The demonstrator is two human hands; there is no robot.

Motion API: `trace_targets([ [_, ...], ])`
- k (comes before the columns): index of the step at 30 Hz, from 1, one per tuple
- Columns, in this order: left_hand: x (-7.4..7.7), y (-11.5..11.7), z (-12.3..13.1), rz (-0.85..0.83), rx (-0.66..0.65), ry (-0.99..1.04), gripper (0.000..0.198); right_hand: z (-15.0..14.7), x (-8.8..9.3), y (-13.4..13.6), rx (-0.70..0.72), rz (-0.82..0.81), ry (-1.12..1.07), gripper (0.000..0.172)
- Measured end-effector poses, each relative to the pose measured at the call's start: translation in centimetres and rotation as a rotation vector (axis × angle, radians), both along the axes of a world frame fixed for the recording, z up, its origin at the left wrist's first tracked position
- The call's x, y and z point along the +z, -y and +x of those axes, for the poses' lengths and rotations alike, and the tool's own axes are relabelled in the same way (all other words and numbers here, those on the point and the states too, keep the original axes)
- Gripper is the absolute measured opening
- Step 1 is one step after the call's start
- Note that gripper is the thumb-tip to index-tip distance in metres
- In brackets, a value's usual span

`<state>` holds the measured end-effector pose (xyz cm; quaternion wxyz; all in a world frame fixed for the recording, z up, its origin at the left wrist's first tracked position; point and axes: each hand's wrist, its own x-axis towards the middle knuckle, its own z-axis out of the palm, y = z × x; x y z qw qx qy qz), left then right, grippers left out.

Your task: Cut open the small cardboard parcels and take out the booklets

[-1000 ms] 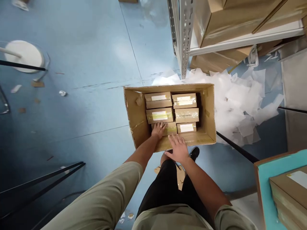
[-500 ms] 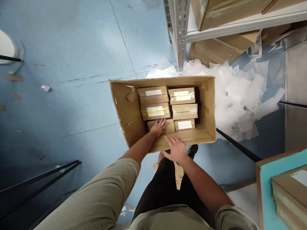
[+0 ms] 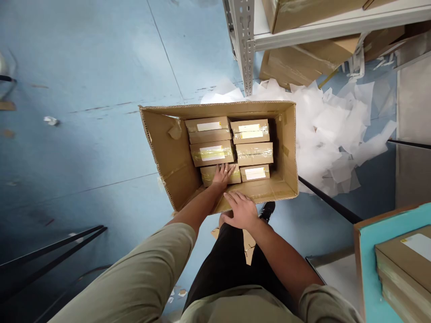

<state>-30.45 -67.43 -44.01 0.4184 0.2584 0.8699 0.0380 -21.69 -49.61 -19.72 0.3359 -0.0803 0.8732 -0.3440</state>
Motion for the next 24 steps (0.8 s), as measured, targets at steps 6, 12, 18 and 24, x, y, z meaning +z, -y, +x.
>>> trace_targets([
  [6,3.9,1.1,-2.3,0.015,-0.079,0.027,0.128,-0.9,-0.2,-1.5,0.065,-0.079,0.01,0.098],
  [12,13.8,1.6,-4.8,0.004,-0.042,0.009,0.137,-0.7,1.3,-3.9,-0.027,-0.052,0.05,0.098],
  [18,23.7,1.3,-6.7,0.015,0.13,-0.144,0.13,3.6,6.2,-8.2,-0.239,0.055,0.099,0.095],
  [24,31.6,-2.5,-11.0,0.122,0.202,-0.344,0.125,8.5,11.3,-10.2,-0.569,0.224,0.088,0.086],
])
